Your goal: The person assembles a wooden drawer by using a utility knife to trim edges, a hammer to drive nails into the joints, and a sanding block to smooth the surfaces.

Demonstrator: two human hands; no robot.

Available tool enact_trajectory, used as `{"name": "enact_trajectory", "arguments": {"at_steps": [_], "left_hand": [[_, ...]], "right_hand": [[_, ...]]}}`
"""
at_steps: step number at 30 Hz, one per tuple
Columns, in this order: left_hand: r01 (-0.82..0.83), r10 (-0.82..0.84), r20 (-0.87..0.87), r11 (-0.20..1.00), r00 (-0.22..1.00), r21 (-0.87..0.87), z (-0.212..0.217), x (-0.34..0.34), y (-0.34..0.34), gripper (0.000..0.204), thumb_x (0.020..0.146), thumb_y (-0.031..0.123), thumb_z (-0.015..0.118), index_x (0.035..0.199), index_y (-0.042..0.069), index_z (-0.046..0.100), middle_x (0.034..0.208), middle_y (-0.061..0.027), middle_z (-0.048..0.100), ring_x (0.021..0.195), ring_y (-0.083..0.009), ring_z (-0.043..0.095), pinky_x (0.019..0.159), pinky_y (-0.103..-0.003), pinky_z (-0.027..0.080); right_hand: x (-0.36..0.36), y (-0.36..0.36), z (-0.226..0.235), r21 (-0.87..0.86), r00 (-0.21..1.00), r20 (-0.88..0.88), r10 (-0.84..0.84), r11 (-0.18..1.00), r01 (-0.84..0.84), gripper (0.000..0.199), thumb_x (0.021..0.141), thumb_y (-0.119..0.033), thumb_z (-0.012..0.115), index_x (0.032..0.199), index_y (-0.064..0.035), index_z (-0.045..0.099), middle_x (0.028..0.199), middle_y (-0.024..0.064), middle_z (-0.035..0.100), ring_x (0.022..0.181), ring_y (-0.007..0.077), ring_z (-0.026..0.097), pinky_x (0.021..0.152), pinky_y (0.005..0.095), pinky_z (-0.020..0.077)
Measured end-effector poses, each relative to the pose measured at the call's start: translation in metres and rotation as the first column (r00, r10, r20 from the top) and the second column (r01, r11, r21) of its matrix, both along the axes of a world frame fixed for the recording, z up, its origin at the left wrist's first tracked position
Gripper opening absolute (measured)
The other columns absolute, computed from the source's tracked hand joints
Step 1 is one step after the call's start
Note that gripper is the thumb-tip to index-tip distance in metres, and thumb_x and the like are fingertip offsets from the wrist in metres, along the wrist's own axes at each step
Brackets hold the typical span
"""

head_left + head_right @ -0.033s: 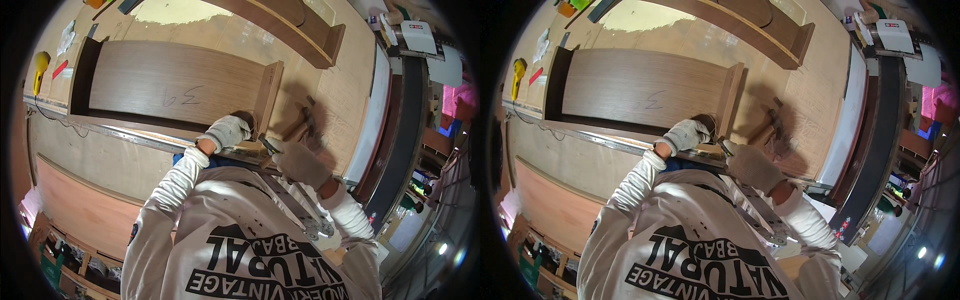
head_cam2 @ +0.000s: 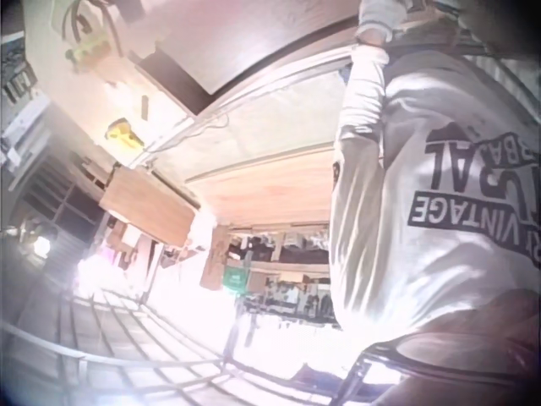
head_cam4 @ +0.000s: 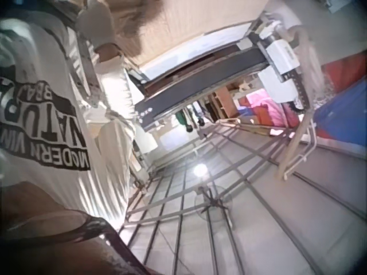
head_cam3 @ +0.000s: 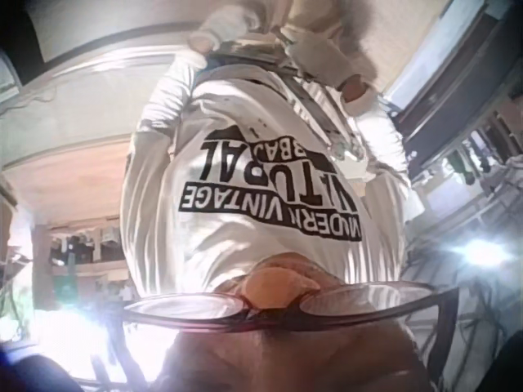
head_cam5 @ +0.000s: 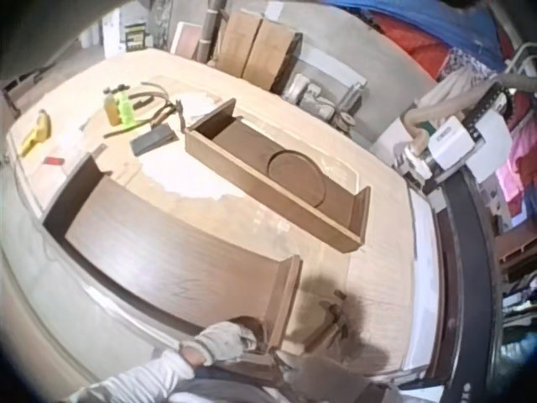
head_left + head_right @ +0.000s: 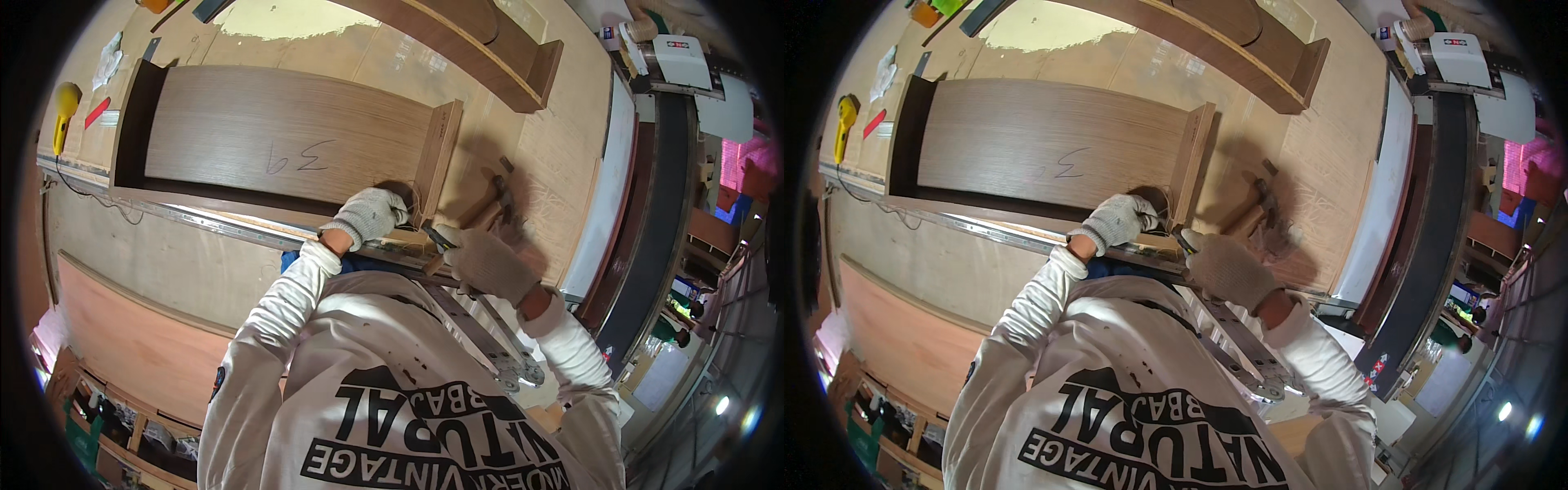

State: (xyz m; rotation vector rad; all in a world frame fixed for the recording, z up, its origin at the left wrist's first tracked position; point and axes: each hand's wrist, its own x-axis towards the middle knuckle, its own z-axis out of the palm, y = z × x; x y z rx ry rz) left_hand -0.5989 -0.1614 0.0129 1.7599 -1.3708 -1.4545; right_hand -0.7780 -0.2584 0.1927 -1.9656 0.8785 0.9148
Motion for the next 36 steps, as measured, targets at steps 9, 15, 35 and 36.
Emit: {"name": "enact_trajectory", "arguments": {"at_steps": [9, 15, 35, 36], "left_hand": [[-0.317, 0.414, 0.368, 0.901, 0.833, -0.296, 0.003, -0.006, 0.01, 0.033, 0.086, 0.012, 0.071, 0.118, 0.014, 0.075, 0.113, -0.0125, 0.071, 0.117, -0.0338, 0.064, 0.102, -0.046, 0.051], [0.065, -0.015, 0.276, 0.983, 0.961, -0.174, 0.01, -0.012, 0.016, 0.029, 0.088, 0.024, 0.068, 0.112, 0.012, 0.077, 0.121, -0.0106, 0.071, 0.119, -0.0334, 0.064, 0.103, -0.046, 0.05], [0.194, -0.072, 0.434, 0.95, 0.898, -0.244, 0.003, -0.031, 0.019, 0.022, 0.088, 0.026, 0.067, 0.101, 0.009, 0.073, 0.096, -0.0165, 0.072, 0.091, -0.0353, 0.071, 0.081, -0.047, 0.057], [0.204, -0.074, 0.444, 0.946, 0.893, -0.253, 0.004, -0.03, 0.019, 0.022, 0.089, 0.026, 0.066, 0.1, 0.009, 0.072, 0.096, -0.0164, 0.071, 0.091, -0.0353, 0.071, 0.081, -0.047, 0.057]], "right_hand": [[0.017, -0.001, -0.013, -0.141, 0.973, -0.084, 0.214, 0.964, -0.224, 0.02, 0.091, -0.016, 0.065, 0.091, 0.0032, 0.072, 0.098, 0.02, 0.068, 0.094, 0.0327, 0.073, 0.083, 0.0454, 0.0595], [0.006, -0.012, -0.029, -0.101, 0.905, 0.066, 0.421, 0.905, -0.414, 0.021, 0.09, -0.018, 0.065, 0.095, -0.0002, 0.075, 0.106, 0.0139, 0.067, 0.098, 0.0285, 0.07, 0.083, 0.0401, 0.059], [0.029, -0.02, -0.024, 0.0, 0.868, -0.081, 0.489, 0.871, -0.491, 0.022, 0.086, -0.022, 0.071, 0.085, -0.0005, 0.079, 0.097, 0.0159, 0.072, 0.098, 0.0318, 0.071, 0.087, 0.0433, 0.059], [0.035, -0.02, -0.02, 0.034, 0.901, -0.105, 0.421, 0.907, -0.42, 0.021, 0.086, -0.021, 0.072, 0.085, -0.0006, 0.078, 0.096, 0.0159, 0.072, 0.098, 0.0319, 0.071, 0.086, 0.0432, 0.059]]}}
